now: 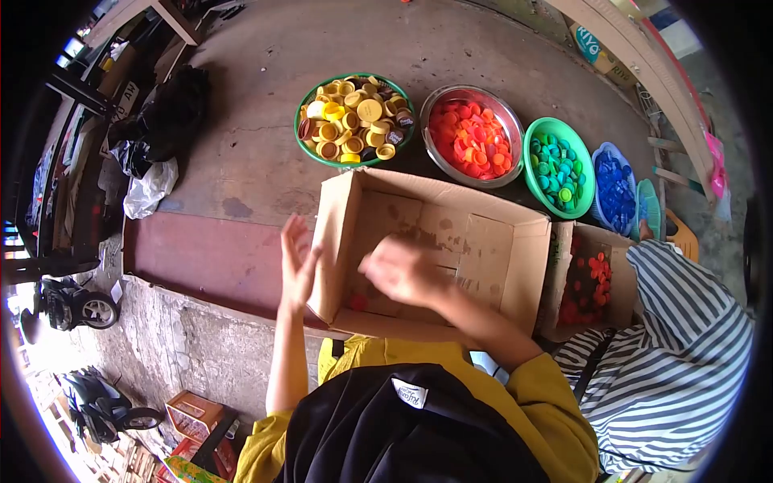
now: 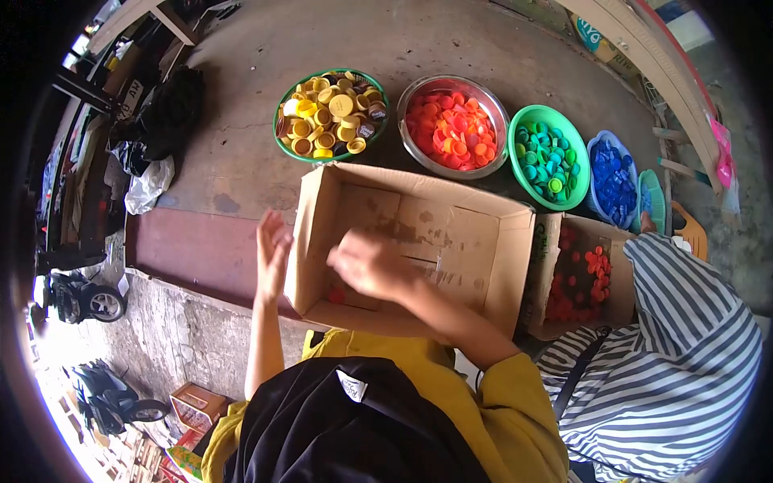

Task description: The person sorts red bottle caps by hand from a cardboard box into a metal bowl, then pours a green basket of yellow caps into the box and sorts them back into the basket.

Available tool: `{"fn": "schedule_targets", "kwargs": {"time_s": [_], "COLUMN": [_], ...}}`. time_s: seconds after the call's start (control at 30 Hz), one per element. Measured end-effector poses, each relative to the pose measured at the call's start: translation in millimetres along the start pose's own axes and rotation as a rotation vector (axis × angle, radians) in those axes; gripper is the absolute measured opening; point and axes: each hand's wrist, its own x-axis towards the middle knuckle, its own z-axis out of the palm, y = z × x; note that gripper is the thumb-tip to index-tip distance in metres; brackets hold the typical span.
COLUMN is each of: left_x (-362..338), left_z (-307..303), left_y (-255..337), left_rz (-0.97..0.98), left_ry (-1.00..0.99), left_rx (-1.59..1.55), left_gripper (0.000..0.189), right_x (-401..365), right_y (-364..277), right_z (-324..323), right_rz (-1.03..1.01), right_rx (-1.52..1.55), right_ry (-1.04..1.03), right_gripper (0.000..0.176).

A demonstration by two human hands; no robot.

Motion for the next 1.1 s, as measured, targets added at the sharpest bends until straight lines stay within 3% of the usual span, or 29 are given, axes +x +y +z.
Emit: {"fn": "schedule_targets", "kwargs": {"time_s": [0.07,0.17,0.2,0.23,0.37,0.47,0.53,0.6,0.63,0.8,0.9,0.93,1.0,1.03,1.1], "left_x": [-23.9,-38.3,-36.5,-36.6,-37.0,-36.7,-39.4,-41.7,-43.2,-44.8,-42.4,-37.3,-21.3,-8.3,28.7], "left_z": [7.6,17.7,17.0,16.1,13.4,13.6,13.9,13.4,12.7,13.5,10.5,7.7,3.4,1.1,2.3], "left_y": [-6.0,-9.8,-14.1,-17.4,-20.6,-9.7,5.8,9.9,9.6,10.5,8.2,10.5,17.0,9.1,1.1], "left_rz": [0.021,-0.054,-0.116,-0.032,-0.075,-0.11,-0.133,-0.15,-0.156,-0.14,-0.112,-0.132,-0.172,-0.253,-0.204], "left_ry": [-0.067,-0.126,-0.159,-0.149,-0.216,-0.265,-0.292,-0.316,-0.33,-0.348,-0.358,-0.356,-0.35,-0.295,-0.165], "left_rx": [0.114,0.085,0.003,0.051,-0.025,0.022,0.046,0.077,0.096,0.153,0.193,0.235,0.308,0.139,0.061], "left_gripper": [0.066,0.06,0.058,0.057,0.057,0.056,0.056,0.055,0.055,0.051,0.046,0.046,0.046,0.048,0.05], "right_x": [-42.9,-55.2,-53.3,-53.8,-58.5,-63.8,-51.1,-21.8,-5.0,35.2,29.1,31.1,43.4,51.2,69.4], "right_y": [10.5,6.9,10.7,16.5,23.5,25.6,10.5,2.5,4.2,101.1,156.6,156.0,140.9,130.1,110.7], "right_z": [60.6,81.2,80.9,82.7,78.8,67.8,30.0,-9.6,-33.6,-113.9,-126.2,-119.9,-103.6,-90.0,-61.2], "right_rz": [-0.103,0.363,0.376,0.39,0.43,0.299,-0.293,-0.375,-0.427,0.189,0.365,0.302,0.276,0.394,0.625], "right_rx": [-0.113,0.163,0.172,0.182,0.206,0.095,-0.113,-0.107,-0.27,-0.399,-0.685,-0.782,-0.538,-0.349,-0.123], "right_ry": [-0.485,-0.539,-0.552,-0.568,-0.634,-0.706,-0.396,-0.046,0.106,0.481,0.357,0.421,0.387,0.292,0.128], "right_gripper": [0.012,0.029,0.028,0.027,0.027,0.022,0.013,0.012,0.009,0.012,0.025,0.027,0.028,0.032,0.044]}}
